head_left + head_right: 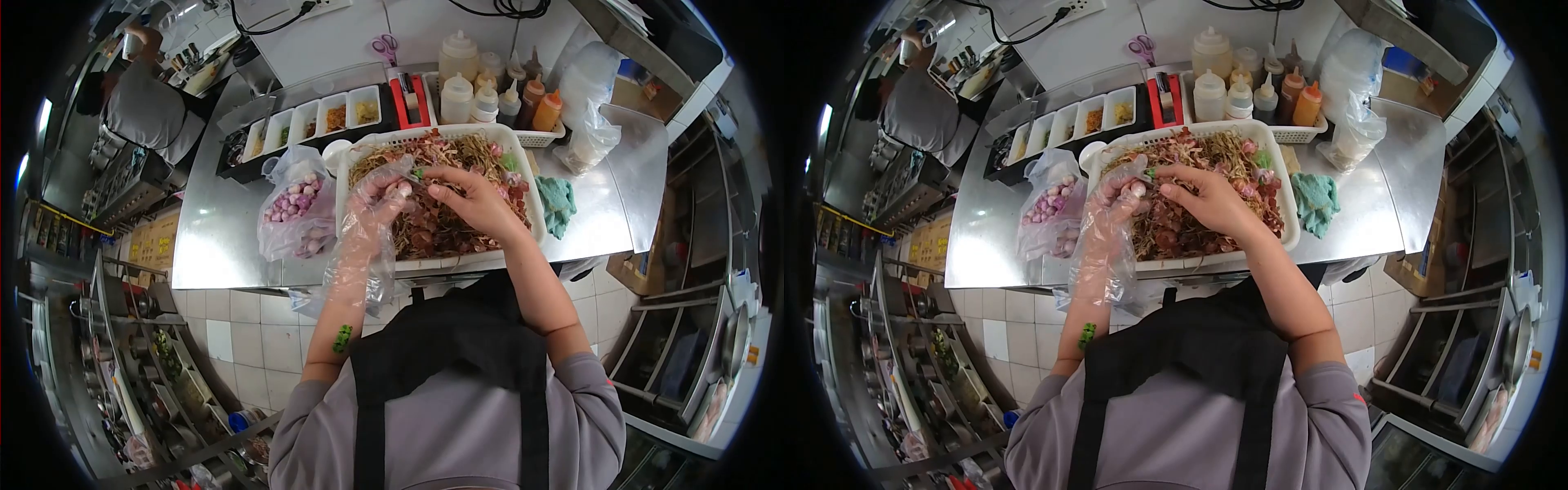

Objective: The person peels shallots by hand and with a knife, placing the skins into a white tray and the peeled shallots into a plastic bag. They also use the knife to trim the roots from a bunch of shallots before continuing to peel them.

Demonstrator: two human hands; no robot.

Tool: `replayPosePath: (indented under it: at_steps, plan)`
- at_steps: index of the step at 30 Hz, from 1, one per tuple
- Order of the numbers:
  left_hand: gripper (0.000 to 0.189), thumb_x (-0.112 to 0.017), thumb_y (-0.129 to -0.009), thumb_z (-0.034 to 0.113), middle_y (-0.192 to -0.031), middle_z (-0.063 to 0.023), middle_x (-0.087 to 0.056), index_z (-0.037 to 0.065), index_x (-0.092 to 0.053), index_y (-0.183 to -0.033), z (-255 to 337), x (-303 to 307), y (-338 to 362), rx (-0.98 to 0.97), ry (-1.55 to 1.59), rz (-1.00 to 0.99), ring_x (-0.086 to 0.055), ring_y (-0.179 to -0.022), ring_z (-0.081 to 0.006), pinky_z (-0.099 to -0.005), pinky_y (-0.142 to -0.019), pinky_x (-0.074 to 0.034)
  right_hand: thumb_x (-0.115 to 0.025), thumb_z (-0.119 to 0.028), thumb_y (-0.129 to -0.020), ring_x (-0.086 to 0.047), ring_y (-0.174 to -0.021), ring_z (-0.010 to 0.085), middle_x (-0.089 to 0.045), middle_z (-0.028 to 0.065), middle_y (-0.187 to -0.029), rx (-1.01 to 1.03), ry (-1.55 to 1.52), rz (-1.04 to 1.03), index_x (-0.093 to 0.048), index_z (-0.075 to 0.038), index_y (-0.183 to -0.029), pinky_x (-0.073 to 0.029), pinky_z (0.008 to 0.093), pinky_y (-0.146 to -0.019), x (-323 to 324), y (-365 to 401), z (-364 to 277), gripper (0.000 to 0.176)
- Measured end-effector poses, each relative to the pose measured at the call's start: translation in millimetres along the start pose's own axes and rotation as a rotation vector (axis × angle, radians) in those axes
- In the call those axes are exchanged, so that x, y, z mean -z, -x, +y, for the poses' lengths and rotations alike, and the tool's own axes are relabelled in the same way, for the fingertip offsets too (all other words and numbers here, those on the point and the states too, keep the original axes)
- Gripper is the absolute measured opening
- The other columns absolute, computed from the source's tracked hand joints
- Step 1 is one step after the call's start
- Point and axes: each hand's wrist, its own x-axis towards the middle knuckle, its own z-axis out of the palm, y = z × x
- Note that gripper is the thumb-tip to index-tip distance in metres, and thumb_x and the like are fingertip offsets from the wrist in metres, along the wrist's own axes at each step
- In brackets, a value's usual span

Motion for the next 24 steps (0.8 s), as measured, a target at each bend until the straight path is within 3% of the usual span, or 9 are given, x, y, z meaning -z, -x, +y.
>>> replayPosePath:
  at_steps: [7, 9, 13, 15, 19, 21, 24]
  plan:
    - [0.031, -0.065, -0.080, 0.009, -0.102, -0.0069, -0.060, 0.000, -0.058, -0.109, -12, 10, -2, 0.008, 0.162, -0.038, -0.060, -0.092, -0.0166, -0.0312, -0.081, -0.053, -0.059, -0.022, -0.088, -0.058, -0.105, 0.0234, -0.062, 0.0127, -0.111, 0.111, 0.054, -0.038, -0.056, -0.004, -0.117, -0.043, 0.0329, -0.091, -1, 5, -11, 0.034]
    - [0.035, -0.068, -0.077, 0.003, -0.098, -0.0115, -0.063, -0.002, -0.057, -0.109, -12, 10, -1, 0.029, 0.178, -0.016, -0.062, -0.086, -0.0172, -0.0313, -0.077, -0.054, -0.059, -0.021, -0.089, -0.056, -0.108, 0.0193, -0.061, 0.0125, -0.114, 0.089, 0.067, -0.093, -0.054, 0.000, -0.119, -0.040, 0.0310, -0.094, 1, 6, -14, 0.036]
    - [0.032, -0.069, -0.077, 0.004, -0.094, -0.0100, -0.063, -0.002, -0.059, -0.107, -14, 11, -2, -0.025, 0.084, 0.002, -0.061, -0.083, -0.0148, -0.0280, -0.076, -0.052, -0.058, -0.020, -0.089, -0.057, -0.104, 0.0190, -0.062, 0.0118, -0.111, 0.113, 0.073, -0.079, -0.055, -0.001, -0.116, -0.042, 0.0310, -0.091, -3, 4, -12, 0.033]
    - [0.030, -0.068, -0.078, 0.005, -0.092, -0.0072, -0.063, -0.002, -0.060, -0.106, -12, 10, -1, -0.016, -0.093, 0.044, -0.060, -0.082, -0.0129, -0.0249, -0.075, -0.049, -0.057, -0.018, -0.089, -0.061, -0.095, 0.0247, -0.064, 0.0137, -0.103, 0.099, 0.071, -0.006, -0.057, -0.004, -0.112, -0.044, 0.0324, -0.085, -8, 2, -10, 0.027]
    - [0.028, -0.068, -0.080, 0.007, -0.092, -0.0054, -0.062, -0.001, -0.061, -0.106, -10, 3, 1, -0.029, -0.055, 0.032, -0.059, -0.080, -0.0118, -0.0248, -0.074, -0.050, -0.056, -0.019, -0.090, -0.060, -0.092, 0.0240, -0.063, 0.0137, -0.100, 0.121, 0.012, 0.035, -0.056, -0.004, -0.111, -0.044, 0.0322, -0.084, -12, 1, -4, 0.026]
    - [0.030, -0.067, -0.081, 0.007, -0.098, -0.0059, -0.061, 0.001, -0.060, -0.109, -15, -2, 0, -0.067, 0.284, 0.011, -0.060, -0.084, -0.0125, -0.0256, -0.075, -0.050, -0.056, -0.019, -0.090, -0.060, -0.092, 0.0233, -0.063, 0.0139, -0.101, 0.111, 0.015, 0.062, -0.056, -0.004, -0.112, -0.044, 0.0321, -0.084, -11, -1, 2, 0.027]
    - [0.033, -0.065, -0.082, 0.006, -0.104, -0.0077, -0.060, 0.002, -0.057, -0.114, -11, -4, 1, 0.026, 0.382, 0.111, -0.061, -0.090, -0.0154, -0.0281, -0.078, -0.052, -0.056, -0.020, -0.090, -0.060, -0.092, 0.0227, -0.063, 0.0145, -0.100, 0.055, 0.041, 0.103, -0.056, -0.004, -0.113, -0.044, 0.0321, -0.085, -8, 1, 1, 0.027]
